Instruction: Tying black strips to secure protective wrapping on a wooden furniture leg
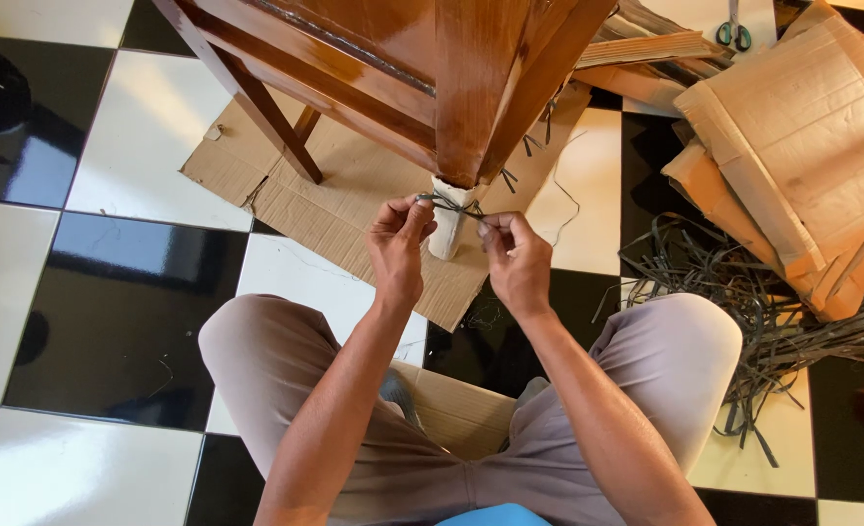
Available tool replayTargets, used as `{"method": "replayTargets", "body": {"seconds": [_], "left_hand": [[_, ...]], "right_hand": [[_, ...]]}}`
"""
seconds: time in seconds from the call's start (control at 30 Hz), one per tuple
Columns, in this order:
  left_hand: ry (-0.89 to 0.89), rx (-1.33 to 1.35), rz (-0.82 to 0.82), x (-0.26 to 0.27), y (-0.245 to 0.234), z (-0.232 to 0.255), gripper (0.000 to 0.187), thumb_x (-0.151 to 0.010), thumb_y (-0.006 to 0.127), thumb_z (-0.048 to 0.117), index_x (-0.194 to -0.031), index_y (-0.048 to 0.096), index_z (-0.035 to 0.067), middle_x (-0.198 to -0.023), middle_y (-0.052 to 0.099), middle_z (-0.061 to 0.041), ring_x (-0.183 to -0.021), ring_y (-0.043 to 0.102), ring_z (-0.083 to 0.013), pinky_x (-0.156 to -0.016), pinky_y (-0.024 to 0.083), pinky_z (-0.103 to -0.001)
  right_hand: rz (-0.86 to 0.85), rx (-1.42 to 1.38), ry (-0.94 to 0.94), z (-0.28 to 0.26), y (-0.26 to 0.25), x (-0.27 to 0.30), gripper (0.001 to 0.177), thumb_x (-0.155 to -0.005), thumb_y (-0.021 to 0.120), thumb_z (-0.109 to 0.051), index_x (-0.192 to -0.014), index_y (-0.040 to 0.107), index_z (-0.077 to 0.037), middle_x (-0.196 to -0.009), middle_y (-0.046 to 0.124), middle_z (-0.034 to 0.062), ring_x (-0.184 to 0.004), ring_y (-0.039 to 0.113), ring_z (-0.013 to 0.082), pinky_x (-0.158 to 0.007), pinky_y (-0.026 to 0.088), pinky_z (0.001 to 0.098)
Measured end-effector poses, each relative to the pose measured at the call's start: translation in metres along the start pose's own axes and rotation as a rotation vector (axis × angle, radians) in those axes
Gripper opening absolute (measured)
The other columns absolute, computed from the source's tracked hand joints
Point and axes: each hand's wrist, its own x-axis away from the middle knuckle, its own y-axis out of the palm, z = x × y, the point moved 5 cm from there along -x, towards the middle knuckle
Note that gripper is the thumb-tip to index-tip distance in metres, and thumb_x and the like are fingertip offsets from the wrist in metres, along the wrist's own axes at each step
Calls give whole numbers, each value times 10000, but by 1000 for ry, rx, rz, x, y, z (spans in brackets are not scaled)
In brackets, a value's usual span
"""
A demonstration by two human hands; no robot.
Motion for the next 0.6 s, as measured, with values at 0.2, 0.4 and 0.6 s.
{"method": "replayTargets", "body": {"seconds": [0.2,0.4,0.6], "left_hand": [[57,43,18,1,10,10,132,-912,814,157,-964,741,60,-763,681,-31,-734,661,-85,-743,625,-263],[103,92,7,-8,17,7,110,-924,801,114,-963,740,31,-741,654,-56,-724,618,-101,-744,614,-299],[111,88,-25,3,20,14,203,-914,808,146,-1082,734,59,-892,747,-45,-826,717,-86,-822,627,-258]], "right_hand": [[-42,79,-41,-3,-8,6,39,-996,670,-24,-989,691,-56,-774,719,110,-685,718,210,-618,591,324],[-73,90,-69,-11,-10,9,36,-999,654,-5,-1000,683,-26,-814,726,139,-734,744,273,-634,620,358],[-71,-9,-5,13,-6,19,21,-1008,670,-50,-1016,688,-57,-784,706,100,-695,682,171,-567,576,312]]}}
